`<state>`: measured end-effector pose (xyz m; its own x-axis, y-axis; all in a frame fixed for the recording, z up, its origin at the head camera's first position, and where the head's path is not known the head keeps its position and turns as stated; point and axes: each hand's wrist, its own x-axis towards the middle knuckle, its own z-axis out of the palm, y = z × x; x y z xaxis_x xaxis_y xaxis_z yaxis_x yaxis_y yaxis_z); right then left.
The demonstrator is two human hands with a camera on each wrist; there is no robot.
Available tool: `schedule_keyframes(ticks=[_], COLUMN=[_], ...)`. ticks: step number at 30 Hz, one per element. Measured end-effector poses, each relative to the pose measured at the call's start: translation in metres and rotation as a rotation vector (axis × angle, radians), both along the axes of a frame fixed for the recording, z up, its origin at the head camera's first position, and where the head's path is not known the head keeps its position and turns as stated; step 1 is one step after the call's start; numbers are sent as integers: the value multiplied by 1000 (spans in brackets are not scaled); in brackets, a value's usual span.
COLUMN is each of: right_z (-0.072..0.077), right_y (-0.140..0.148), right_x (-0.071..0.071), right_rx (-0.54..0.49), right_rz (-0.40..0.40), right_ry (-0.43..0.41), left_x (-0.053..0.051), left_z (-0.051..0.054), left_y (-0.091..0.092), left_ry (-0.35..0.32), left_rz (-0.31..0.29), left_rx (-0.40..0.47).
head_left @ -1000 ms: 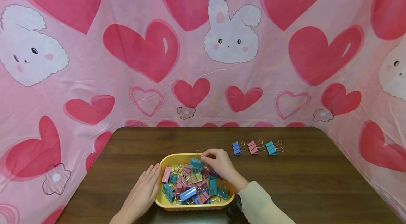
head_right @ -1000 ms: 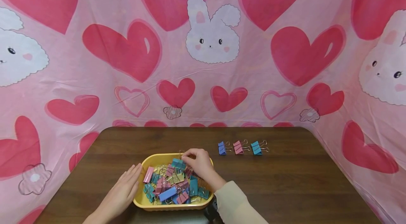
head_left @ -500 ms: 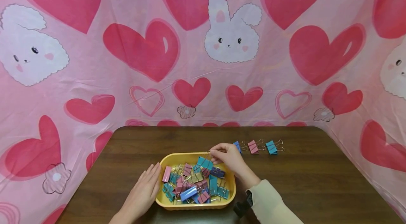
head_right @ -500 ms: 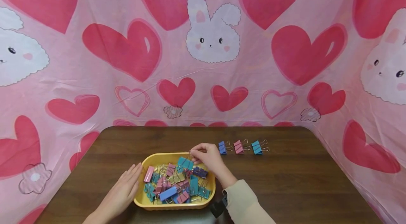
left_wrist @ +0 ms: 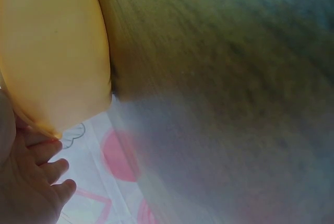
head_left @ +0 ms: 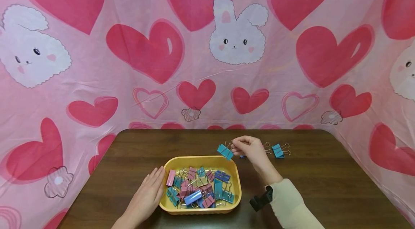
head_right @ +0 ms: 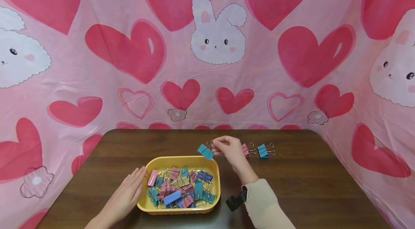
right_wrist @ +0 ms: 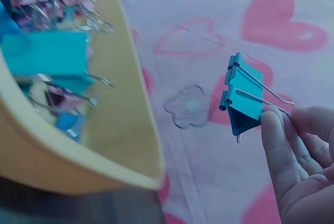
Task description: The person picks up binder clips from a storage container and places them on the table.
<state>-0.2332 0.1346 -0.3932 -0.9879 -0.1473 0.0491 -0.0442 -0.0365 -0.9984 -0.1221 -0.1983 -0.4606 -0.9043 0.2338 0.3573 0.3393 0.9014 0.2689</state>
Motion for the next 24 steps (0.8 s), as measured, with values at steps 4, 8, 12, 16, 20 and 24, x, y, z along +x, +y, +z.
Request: schedule_keyframes(ticks=[4, 8, 12, 16, 20, 24], right_z=[7, 9, -7, -17, -77, -104], right_y=[17, 38, 71, 111, 172, 211], right_x=[-5, -14, -39, -55, -109, -129], right_rx=[12, -16, -93, -165, -219, -241], right_rz=[-46, -84, -91, -139, -218, -329], right_ry=[33, 111, 170, 135, 126, 116], left_x=[0, 0, 0, 0, 0, 0], left_z=[0, 1, 1, 0, 0, 0], left_y=[0, 0, 0, 0, 0, 0], left_ry=[-11, -19, -19, -21, -20, -22], left_rz=[-1, -1, -4, 4, 9, 7], left_rx=[-8, -13, -14, -17, -17, -19])
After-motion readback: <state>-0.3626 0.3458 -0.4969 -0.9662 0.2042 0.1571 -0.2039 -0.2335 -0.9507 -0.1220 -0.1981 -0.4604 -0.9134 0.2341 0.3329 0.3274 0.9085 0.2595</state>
